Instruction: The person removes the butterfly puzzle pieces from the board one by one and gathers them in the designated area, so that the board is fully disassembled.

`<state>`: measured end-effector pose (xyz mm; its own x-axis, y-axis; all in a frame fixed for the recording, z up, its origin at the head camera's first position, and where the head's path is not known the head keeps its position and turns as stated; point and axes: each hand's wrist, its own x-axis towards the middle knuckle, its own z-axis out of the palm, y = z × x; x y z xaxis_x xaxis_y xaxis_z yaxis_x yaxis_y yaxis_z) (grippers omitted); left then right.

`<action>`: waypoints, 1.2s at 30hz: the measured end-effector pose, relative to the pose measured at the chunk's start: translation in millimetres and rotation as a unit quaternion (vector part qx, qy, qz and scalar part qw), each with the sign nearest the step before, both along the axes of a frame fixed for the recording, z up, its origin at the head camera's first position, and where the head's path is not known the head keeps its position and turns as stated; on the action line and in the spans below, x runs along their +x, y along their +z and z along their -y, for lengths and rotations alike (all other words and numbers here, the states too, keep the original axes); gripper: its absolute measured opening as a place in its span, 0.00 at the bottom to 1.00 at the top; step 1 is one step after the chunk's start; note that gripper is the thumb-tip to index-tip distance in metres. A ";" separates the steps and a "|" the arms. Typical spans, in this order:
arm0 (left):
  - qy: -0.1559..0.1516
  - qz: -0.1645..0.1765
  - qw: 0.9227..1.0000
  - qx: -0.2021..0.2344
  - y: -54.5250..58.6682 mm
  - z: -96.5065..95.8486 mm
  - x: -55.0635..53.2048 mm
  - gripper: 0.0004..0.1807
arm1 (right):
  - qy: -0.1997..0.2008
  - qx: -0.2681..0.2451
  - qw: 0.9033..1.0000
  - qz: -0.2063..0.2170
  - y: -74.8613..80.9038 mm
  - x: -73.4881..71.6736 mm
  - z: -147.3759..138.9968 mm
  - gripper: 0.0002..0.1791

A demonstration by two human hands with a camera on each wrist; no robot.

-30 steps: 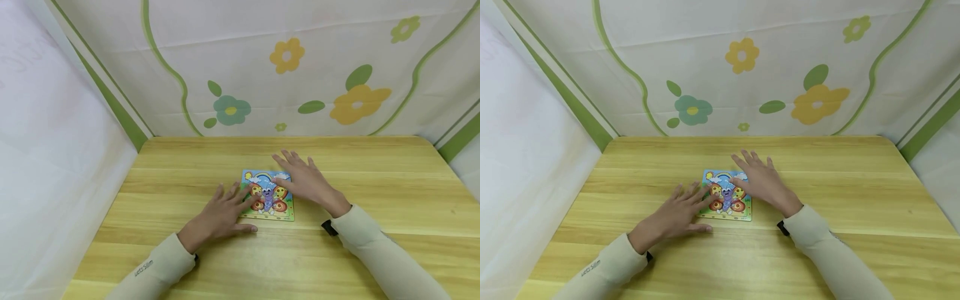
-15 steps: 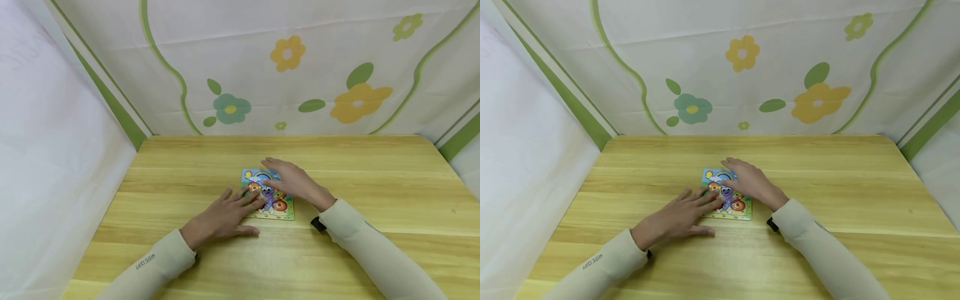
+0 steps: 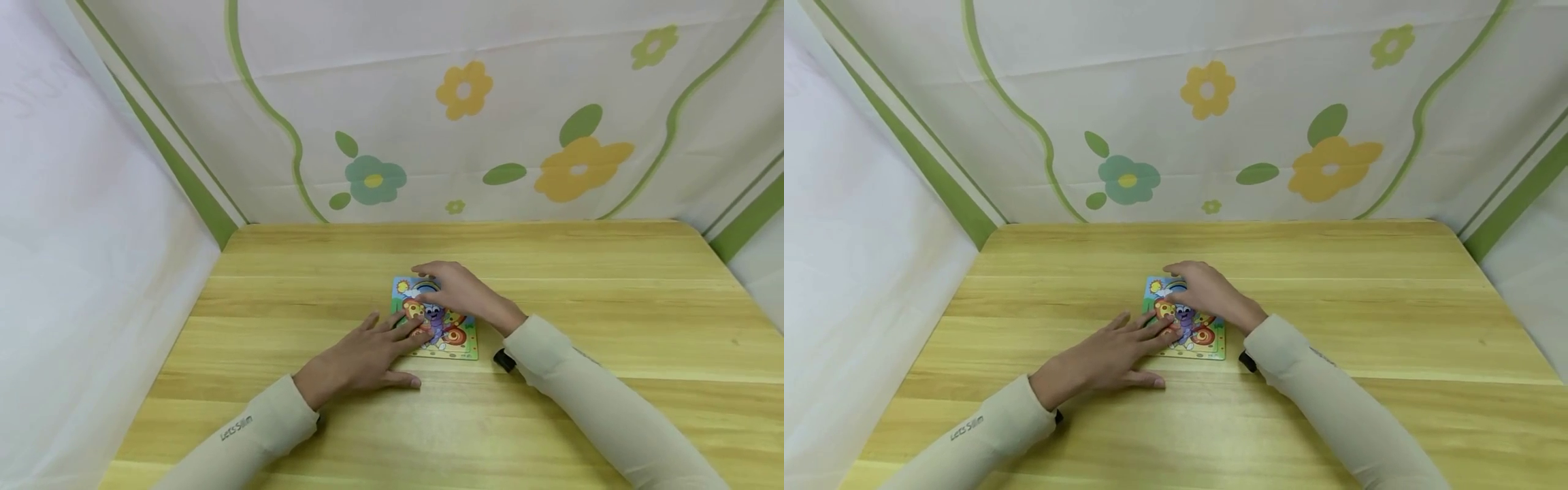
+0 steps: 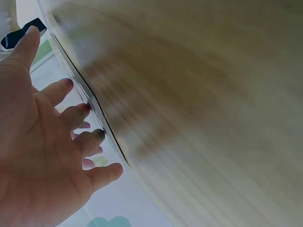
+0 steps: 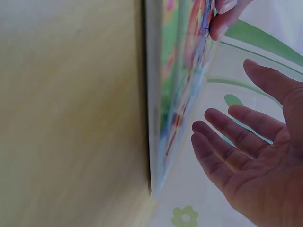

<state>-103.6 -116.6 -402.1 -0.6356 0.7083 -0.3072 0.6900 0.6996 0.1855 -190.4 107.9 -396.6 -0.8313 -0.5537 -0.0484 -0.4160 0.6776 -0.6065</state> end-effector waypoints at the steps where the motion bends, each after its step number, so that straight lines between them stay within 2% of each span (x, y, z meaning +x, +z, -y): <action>1: 0.001 0.001 1.000 -0.001 -0.4 -0.1 0.0 0.44 | 0.001 0.000 1.000 0.002 -0.6 -0.5 1.4 0.34; 9: 0.008 0.010 1.000 -0.001 1.2 -2.1 1.8 0.44 | -0.005 0.014 1.000 0.018 -3.3 -7.4 10.7 0.32; 21: 0.026 0.034 0.999 0.001 2.5 -6.9 5.5 0.45 | 0.007 0.039 0.999 -0.002 -8.3 -11.2 19.1 0.30; 36: 0.033 0.041 0.999 -0.004 3.9 -10.7 6.1 0.46 | 0.013 0.075 0.997 -0.023 -10.0 -8.4 23.9 0.27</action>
